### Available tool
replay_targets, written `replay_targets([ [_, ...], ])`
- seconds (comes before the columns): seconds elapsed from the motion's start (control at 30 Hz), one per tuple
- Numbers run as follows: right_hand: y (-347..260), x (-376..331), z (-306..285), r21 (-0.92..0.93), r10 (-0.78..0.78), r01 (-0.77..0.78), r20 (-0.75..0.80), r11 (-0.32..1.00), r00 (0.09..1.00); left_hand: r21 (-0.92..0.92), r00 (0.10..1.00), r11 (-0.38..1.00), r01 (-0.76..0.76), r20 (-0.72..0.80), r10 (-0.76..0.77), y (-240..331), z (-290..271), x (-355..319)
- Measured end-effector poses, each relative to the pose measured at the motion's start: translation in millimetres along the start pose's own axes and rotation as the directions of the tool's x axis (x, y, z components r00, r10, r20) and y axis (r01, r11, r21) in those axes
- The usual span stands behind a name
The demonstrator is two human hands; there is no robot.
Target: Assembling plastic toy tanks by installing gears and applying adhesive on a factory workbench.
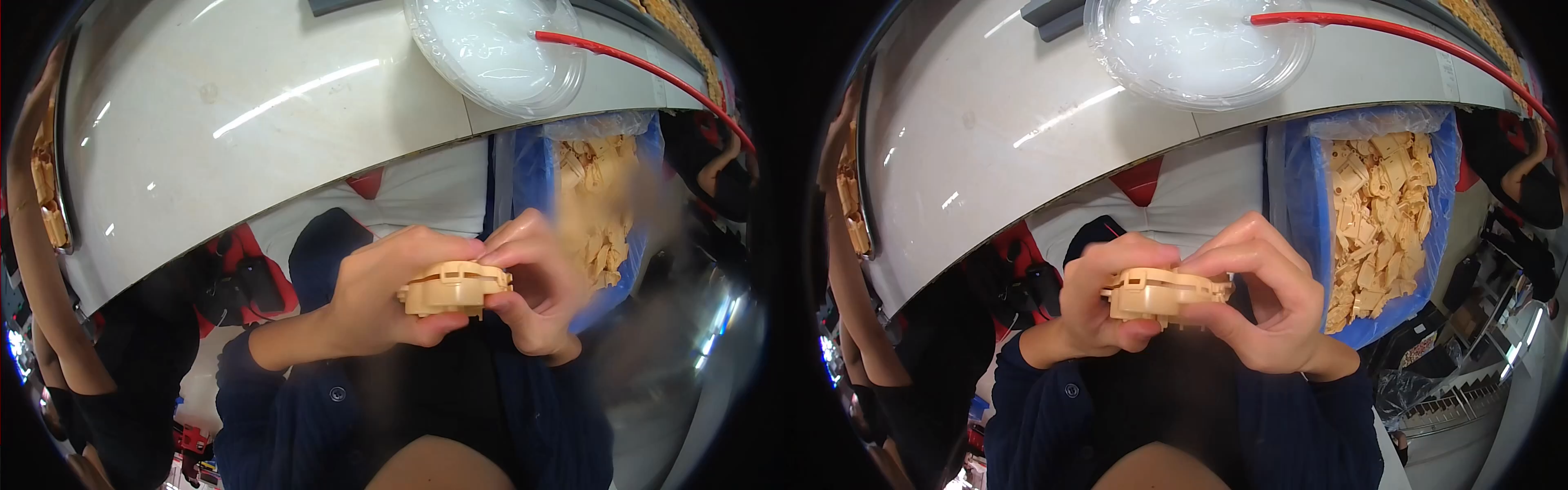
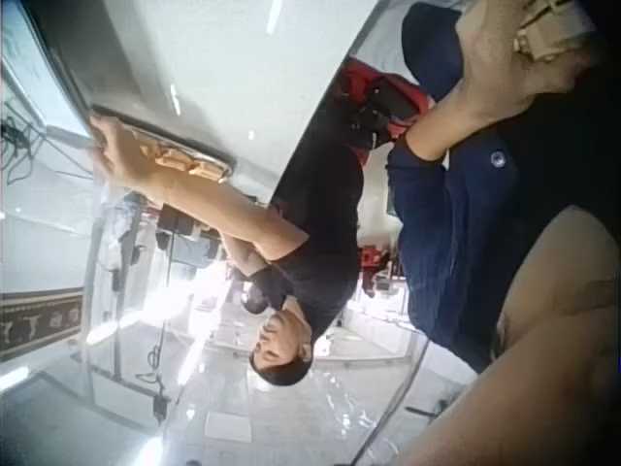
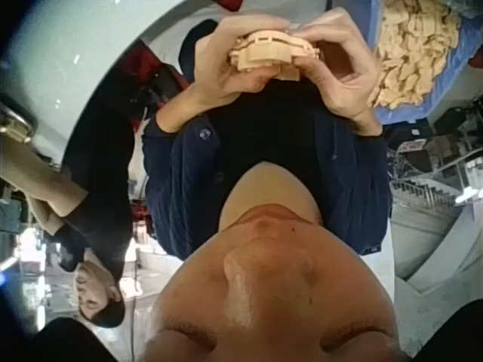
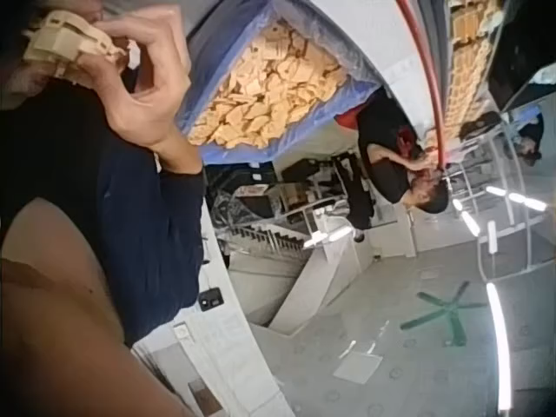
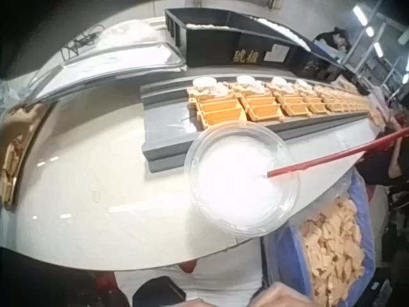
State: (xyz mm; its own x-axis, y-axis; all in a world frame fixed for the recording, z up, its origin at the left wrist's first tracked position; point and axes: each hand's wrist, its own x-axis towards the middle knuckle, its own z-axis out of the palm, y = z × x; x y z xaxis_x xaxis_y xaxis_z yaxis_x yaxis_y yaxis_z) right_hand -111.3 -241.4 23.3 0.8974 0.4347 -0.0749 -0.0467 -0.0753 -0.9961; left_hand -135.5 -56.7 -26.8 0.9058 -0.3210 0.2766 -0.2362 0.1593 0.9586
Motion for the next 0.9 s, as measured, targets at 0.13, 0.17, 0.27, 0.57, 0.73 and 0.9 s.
replay_targets([
  [0.13, 1.0, 5.5, 6.3, 0.102, 0.002, 0.005, -0.07, 0.995, 0.998, 0.027, 0.985, 0.992, 0.12, -0.124, -0.116, 6.6, -2.3, 4.2],
  [0.17, 1.4, 7.5, 5.9, 0.097, -0.006, 0.012, -0.064, 0.995, 0.998, 0.046, 0.987, 0.992, 0.114, -0.116, -0.108, 7.1, -2.2, 6.7],
  [0.27, 4.6, 9.3, -3.3, -0.045, -0.072, 0.074, 0.053, 0.996, 0.996, 0.092, 0.986, 0.986, 0.14, -0.102, -0.131, 11.6, -4.5, 9.1],
  [0.57, 4.8, 5.6, -2.8, -0.145, -0.101, 0.104, 0.024, 0.984, 0.995, 0.228, 0.978, 0.957, 0.18, 0.062, -0.198, 12.3, -7.2, 9.1],
  [0.73, 13.8, 0.5, -1.1, -0.137, -0.038, 0.037, -0.005, 0.99, 0.999, 0.057, 0.95, 0.949, 0.311, 0.014, -0.312, 5.8, 0.5, -0.1],
  [0.9, 27.7, -11.6, -5.7, -0.04, 0.065, -0.07, -0.112, 0.997, 0.992, -0.082, 0.871, 0.869, 0.487, 0.114, -0.478, 9.3, -5.1, -5.4],
])
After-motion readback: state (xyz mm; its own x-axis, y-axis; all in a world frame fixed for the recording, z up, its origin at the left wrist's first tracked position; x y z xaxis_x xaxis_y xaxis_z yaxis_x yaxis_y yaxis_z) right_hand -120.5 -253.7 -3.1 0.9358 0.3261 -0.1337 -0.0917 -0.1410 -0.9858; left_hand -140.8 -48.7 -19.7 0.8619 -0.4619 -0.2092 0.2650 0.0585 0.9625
